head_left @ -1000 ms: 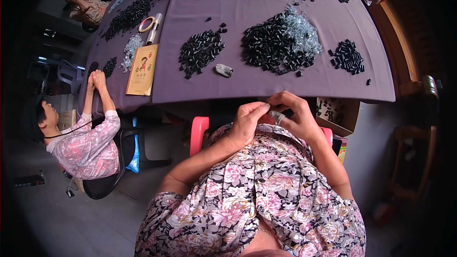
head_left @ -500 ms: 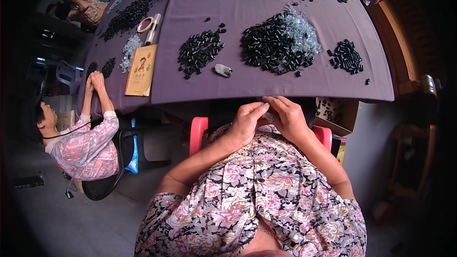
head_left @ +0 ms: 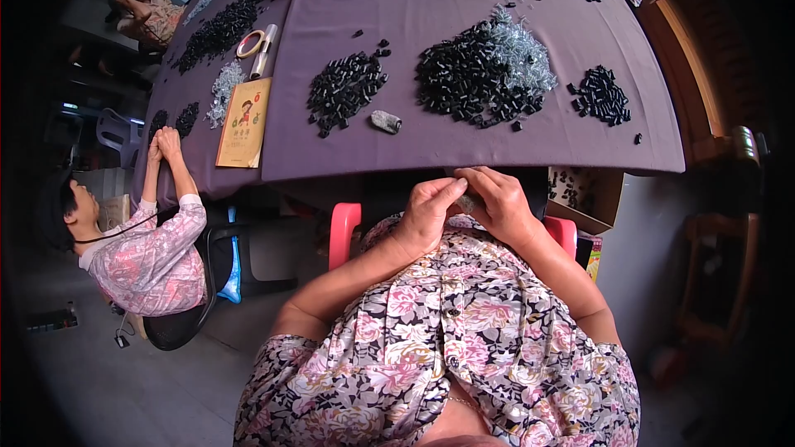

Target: The person assembles small black components and silver components by hand at a workshop table.

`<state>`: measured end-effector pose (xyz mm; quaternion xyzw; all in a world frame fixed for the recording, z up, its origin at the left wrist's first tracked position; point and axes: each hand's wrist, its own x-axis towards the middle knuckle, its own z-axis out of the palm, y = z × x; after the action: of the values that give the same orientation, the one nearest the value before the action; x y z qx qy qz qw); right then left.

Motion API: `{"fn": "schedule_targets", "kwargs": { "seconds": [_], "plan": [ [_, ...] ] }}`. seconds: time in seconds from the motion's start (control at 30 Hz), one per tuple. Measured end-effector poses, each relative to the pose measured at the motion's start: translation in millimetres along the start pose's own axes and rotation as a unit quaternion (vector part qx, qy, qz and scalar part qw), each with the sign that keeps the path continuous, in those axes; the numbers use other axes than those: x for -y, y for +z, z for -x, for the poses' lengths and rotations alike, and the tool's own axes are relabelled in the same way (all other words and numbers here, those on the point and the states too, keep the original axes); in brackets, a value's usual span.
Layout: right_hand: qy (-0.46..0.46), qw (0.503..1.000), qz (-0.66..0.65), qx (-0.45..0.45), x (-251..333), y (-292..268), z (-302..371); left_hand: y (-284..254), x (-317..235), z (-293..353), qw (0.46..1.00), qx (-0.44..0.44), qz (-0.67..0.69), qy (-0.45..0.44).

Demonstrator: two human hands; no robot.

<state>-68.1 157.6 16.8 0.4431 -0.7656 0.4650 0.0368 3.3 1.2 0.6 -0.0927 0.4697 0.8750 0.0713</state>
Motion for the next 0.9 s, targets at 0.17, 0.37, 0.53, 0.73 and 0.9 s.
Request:
{"fn": "schedule_targets", "kwargs": {
  "seconds": [0.17,0.37,0.53,0.73,0.9],
  "plan": [
    [0.047,0.998,-0.046,0.002,2,0,0,-5,-1,-6,0.994,0.029,0.094,-0.044],
    [0.121,0.976,-0.177,-0.027,3,5,3,-15,5,-11,0.978,0.054,0.182,-0.085],
    [0.080,0.983,-0.160,-0.047,1,5,3,-13,3,-11,0.974,0.065,0.195,-0.098],
    [0.050,0.995,-0.077,-0.040,6,-6,-3,-4,-5,-5,0.990,-0.028,0.113,-0.084],
    [-0.015,0.994,0.107,-0.031,9,-10,-3,3,-2,-6,0.998,-0.007,-0.060,0.037]
  ]
}}
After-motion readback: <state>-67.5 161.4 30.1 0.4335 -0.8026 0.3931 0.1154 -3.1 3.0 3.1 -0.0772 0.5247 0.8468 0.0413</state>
